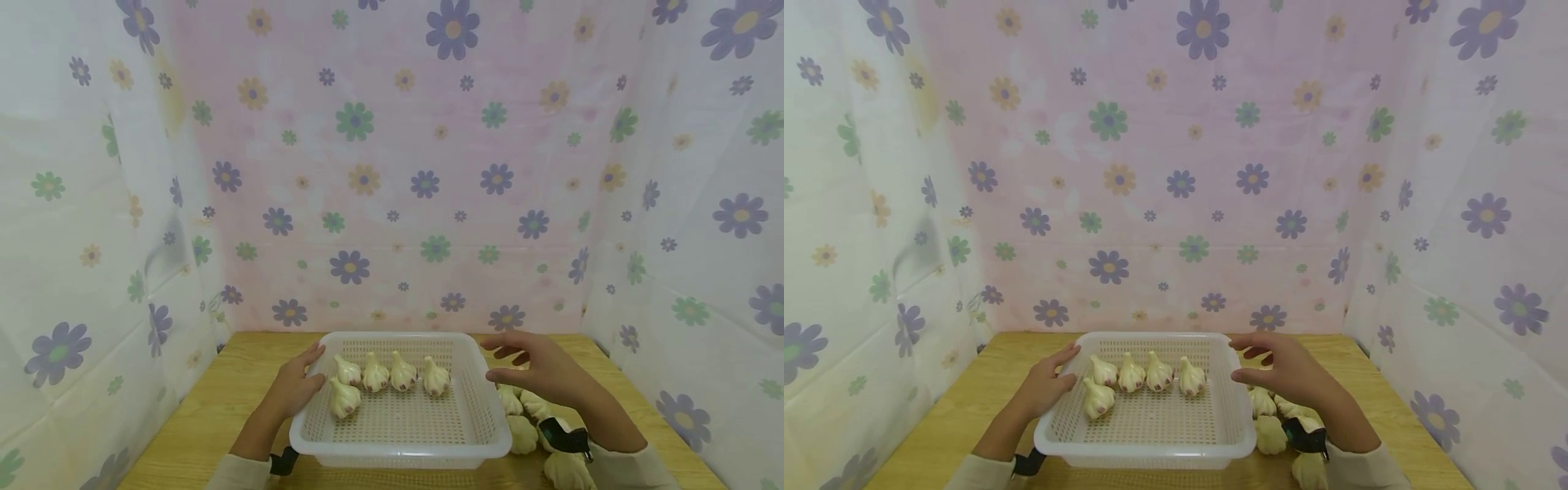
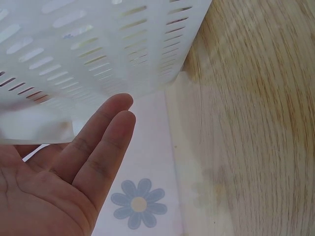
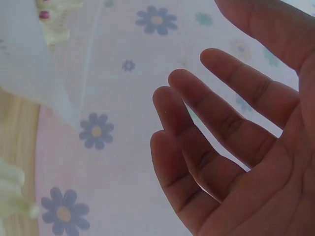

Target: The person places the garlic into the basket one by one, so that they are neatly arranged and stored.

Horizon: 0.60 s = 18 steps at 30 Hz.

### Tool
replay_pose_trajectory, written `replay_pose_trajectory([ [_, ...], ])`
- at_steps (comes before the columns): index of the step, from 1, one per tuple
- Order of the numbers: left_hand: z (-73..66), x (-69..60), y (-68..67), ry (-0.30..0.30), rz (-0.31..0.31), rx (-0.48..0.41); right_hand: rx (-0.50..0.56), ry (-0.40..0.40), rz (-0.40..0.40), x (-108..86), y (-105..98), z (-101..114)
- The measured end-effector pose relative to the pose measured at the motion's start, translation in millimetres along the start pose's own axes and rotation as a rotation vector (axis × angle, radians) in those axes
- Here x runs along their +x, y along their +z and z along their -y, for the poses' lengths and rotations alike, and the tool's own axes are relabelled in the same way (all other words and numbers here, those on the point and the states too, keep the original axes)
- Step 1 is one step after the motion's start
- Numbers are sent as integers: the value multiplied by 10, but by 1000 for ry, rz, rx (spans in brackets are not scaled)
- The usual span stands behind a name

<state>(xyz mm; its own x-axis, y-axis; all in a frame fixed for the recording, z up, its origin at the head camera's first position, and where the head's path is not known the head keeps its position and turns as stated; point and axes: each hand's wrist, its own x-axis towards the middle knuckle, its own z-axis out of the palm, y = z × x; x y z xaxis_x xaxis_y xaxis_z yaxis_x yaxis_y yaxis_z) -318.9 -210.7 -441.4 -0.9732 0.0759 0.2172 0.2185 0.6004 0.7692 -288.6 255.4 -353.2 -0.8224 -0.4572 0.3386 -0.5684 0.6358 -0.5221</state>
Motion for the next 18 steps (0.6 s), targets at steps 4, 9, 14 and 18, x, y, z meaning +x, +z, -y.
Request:
replay_pose_trajectory([
  [4,4,3,7,-9,-8,5,2,41,-34,-131,-79,-127],
  [9,-2,7,-1,-6,-1,6,28,22,-83,-285,-193,-299],
  [14,-20,-2,-7,-6,2,10,39,-27,-119,-374,-293,-452],
  [18,-43,-18,-6,-6,-1,5,53,7,-144,-433,-340,-559],
])
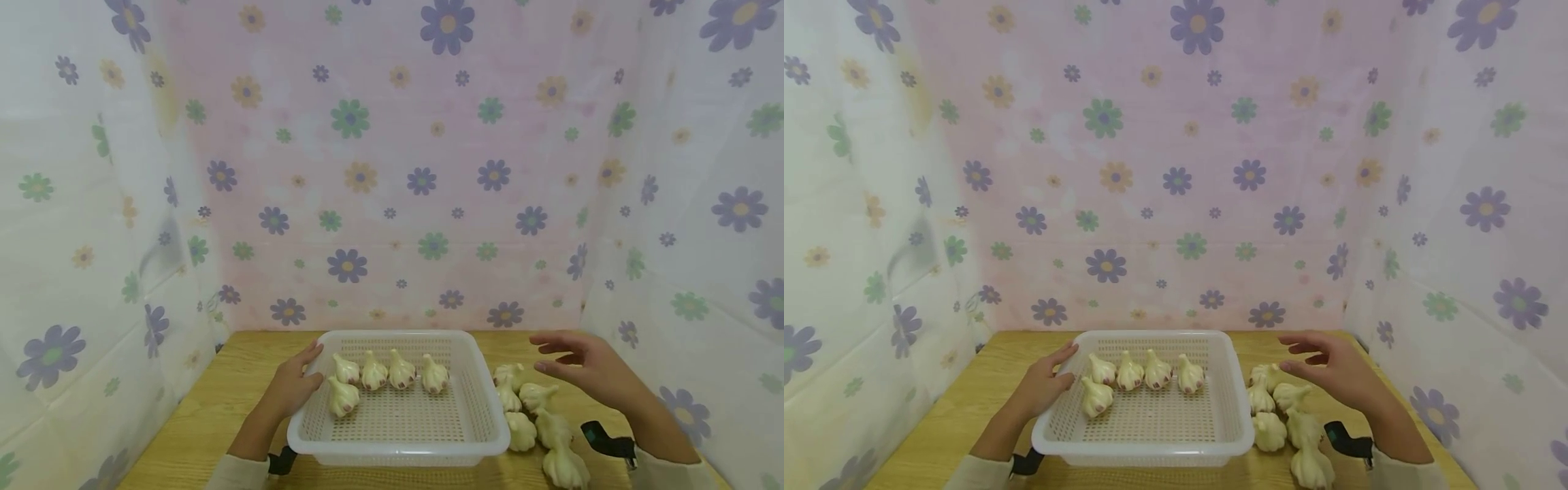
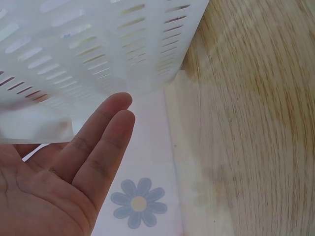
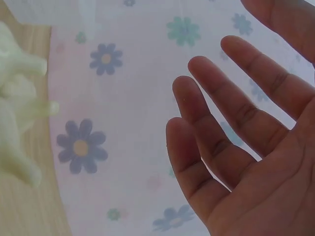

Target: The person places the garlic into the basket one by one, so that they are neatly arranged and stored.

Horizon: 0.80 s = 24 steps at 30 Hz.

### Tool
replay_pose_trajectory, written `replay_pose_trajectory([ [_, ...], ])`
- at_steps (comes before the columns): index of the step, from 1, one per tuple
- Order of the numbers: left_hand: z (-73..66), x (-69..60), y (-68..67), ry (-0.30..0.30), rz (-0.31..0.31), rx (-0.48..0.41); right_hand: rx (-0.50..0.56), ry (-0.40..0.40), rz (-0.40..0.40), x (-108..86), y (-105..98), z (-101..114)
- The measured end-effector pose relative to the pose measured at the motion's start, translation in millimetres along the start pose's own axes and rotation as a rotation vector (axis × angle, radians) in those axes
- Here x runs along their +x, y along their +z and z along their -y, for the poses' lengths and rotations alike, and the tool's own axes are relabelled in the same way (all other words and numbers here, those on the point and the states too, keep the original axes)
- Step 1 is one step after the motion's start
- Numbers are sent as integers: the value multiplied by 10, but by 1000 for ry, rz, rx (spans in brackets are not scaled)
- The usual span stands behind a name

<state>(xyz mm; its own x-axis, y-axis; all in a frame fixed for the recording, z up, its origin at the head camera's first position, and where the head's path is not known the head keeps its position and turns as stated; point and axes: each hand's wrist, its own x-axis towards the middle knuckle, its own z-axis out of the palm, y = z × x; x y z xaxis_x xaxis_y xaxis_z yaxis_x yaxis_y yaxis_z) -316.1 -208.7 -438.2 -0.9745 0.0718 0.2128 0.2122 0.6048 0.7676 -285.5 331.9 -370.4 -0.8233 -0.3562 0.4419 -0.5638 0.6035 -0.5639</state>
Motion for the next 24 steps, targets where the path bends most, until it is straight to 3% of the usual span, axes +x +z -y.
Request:
replay_pose_trajectory([
  [5,13,-2,-5,-3,-2,-10,23,77,-7,-42,-32,-183],
  [15,31,23,10,6,16,-23,182,290,70,-123,54,-655],
  [24,52,12,5,5,15,-30,348,365,131,-175,197,-969],
])
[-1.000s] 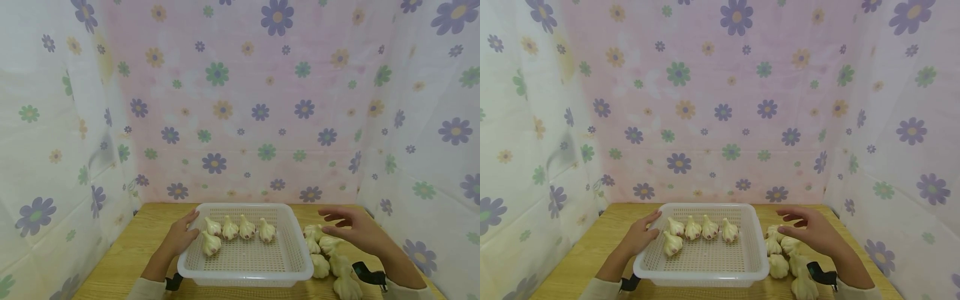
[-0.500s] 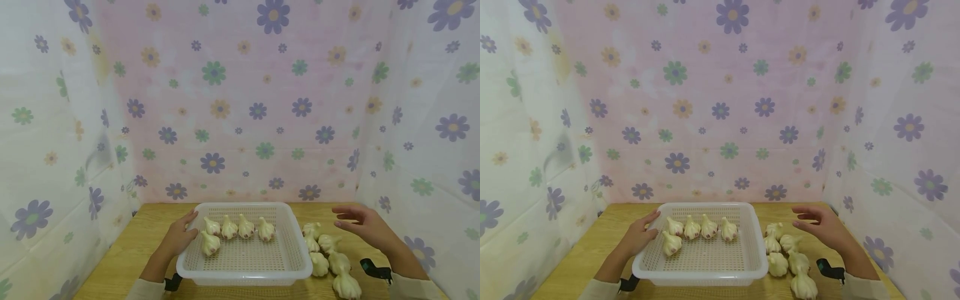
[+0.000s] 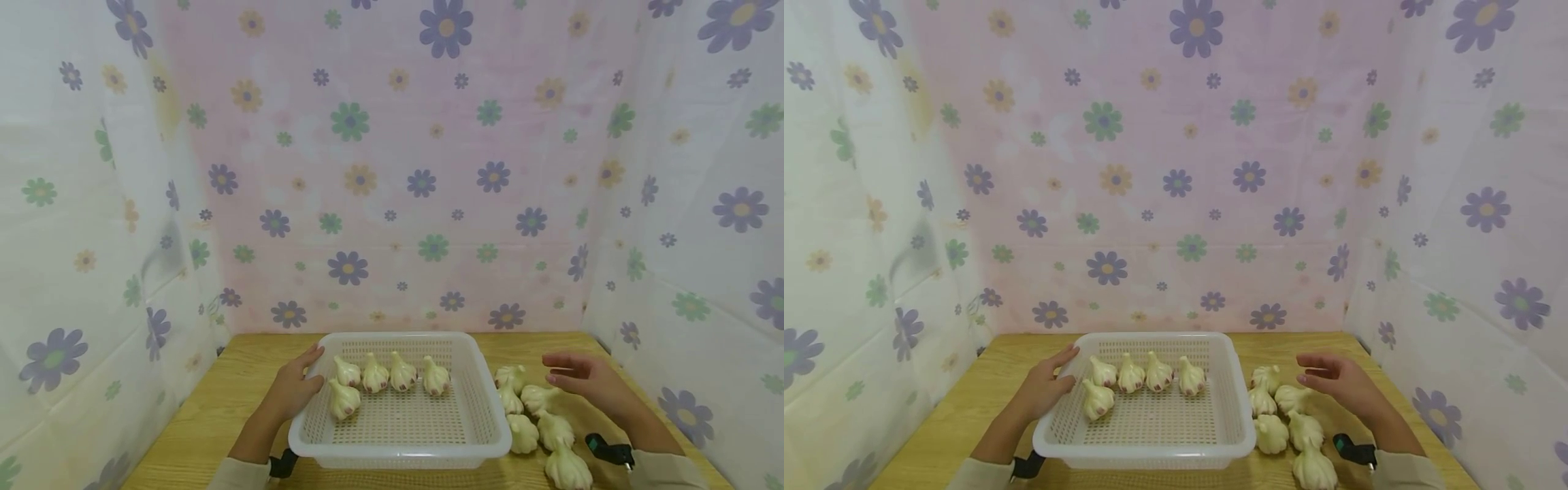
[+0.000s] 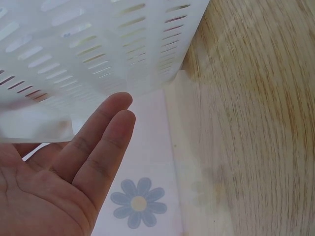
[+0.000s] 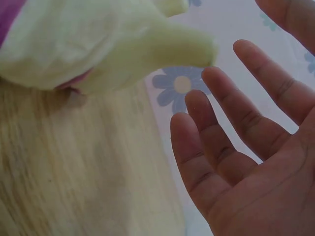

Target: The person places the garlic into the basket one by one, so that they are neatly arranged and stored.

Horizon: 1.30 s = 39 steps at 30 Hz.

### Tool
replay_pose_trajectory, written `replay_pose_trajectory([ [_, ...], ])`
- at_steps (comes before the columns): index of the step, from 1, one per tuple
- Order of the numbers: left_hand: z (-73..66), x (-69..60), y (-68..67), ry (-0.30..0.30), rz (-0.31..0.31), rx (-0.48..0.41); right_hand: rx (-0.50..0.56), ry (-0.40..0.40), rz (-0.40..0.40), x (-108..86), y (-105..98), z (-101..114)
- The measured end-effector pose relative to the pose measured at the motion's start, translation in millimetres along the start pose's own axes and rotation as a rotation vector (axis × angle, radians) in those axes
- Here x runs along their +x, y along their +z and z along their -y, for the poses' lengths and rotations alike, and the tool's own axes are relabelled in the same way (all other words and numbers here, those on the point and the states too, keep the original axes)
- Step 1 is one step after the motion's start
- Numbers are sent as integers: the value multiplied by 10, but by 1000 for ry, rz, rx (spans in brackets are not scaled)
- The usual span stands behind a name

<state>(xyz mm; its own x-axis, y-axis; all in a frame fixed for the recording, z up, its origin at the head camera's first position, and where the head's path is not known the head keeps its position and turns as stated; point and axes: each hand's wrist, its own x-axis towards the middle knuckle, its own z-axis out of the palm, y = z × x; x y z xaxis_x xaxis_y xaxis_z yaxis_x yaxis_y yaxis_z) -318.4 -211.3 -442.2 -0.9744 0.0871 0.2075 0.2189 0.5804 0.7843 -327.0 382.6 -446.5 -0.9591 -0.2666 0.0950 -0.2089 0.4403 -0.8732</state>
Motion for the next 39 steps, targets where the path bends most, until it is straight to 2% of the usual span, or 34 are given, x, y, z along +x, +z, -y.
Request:
replay_pose_trajectory([
  [7,1,-2,-1,-2,-3,5,52,56,80,-19,-17,-110],
  [18,-24,9,4,-9,-11,22,87,111,127,-9,-6,-203],
  [31,-28,-16,-4,-18,-2,9,114,83,234,5,18,-295],
  [39,-14,0,-7,-6,5,15,28,72,225,33,62,-262],
])
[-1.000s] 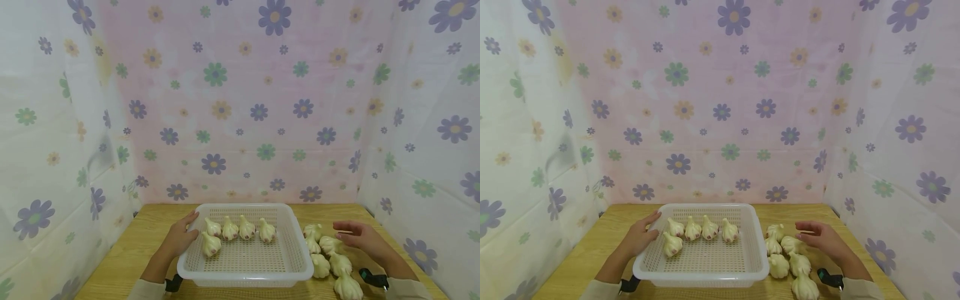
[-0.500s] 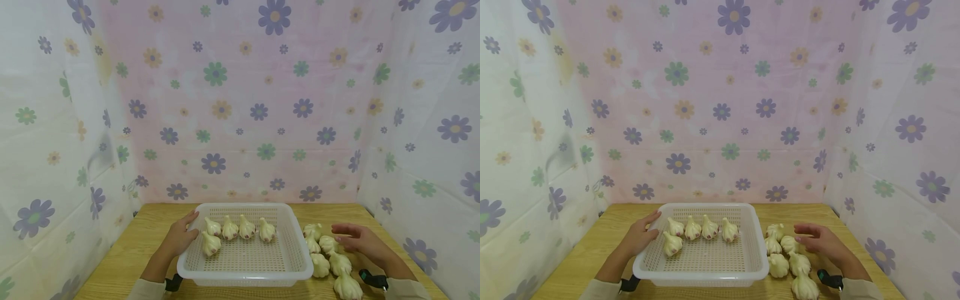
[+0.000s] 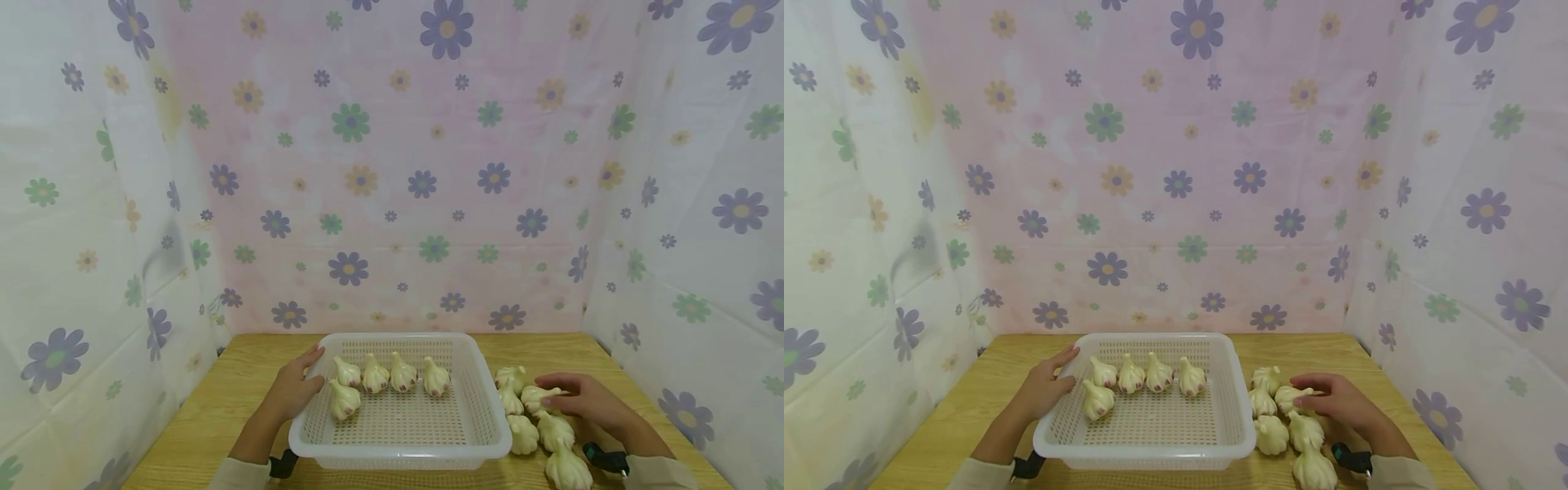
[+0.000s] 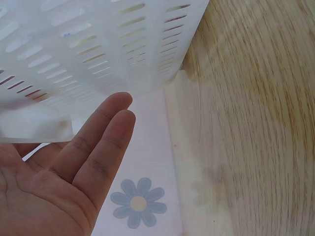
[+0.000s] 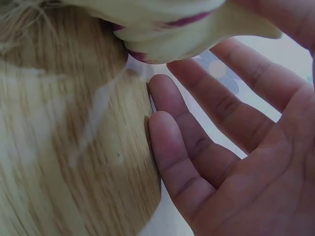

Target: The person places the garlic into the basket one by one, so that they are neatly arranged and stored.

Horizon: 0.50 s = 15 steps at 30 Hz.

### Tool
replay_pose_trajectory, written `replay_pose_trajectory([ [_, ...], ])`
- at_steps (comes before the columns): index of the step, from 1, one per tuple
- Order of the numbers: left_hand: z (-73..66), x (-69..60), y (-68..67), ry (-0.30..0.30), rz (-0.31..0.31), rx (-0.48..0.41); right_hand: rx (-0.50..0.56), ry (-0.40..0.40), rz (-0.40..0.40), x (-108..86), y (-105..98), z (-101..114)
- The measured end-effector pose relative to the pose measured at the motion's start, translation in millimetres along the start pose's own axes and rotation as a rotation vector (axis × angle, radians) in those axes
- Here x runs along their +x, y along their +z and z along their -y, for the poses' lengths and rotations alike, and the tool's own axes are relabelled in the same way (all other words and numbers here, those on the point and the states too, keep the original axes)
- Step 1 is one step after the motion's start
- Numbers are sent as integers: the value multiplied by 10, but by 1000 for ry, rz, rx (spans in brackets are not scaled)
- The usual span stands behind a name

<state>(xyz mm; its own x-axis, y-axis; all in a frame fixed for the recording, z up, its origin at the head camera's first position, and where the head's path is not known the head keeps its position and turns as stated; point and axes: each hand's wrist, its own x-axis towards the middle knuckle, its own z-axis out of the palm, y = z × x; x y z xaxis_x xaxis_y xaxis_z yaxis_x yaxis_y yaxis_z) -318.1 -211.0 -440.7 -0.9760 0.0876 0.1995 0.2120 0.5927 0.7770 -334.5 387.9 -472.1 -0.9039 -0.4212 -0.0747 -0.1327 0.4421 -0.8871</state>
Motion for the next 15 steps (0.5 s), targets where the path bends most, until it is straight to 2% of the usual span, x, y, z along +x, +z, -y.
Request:
replay_pose_trajectory([
  [10,5,5,-1,2,-7,11,-9,7,-5,19,32,23],
  [15,7,10,-2,6,-7,17,-24,33,-31,9,27,14],
])
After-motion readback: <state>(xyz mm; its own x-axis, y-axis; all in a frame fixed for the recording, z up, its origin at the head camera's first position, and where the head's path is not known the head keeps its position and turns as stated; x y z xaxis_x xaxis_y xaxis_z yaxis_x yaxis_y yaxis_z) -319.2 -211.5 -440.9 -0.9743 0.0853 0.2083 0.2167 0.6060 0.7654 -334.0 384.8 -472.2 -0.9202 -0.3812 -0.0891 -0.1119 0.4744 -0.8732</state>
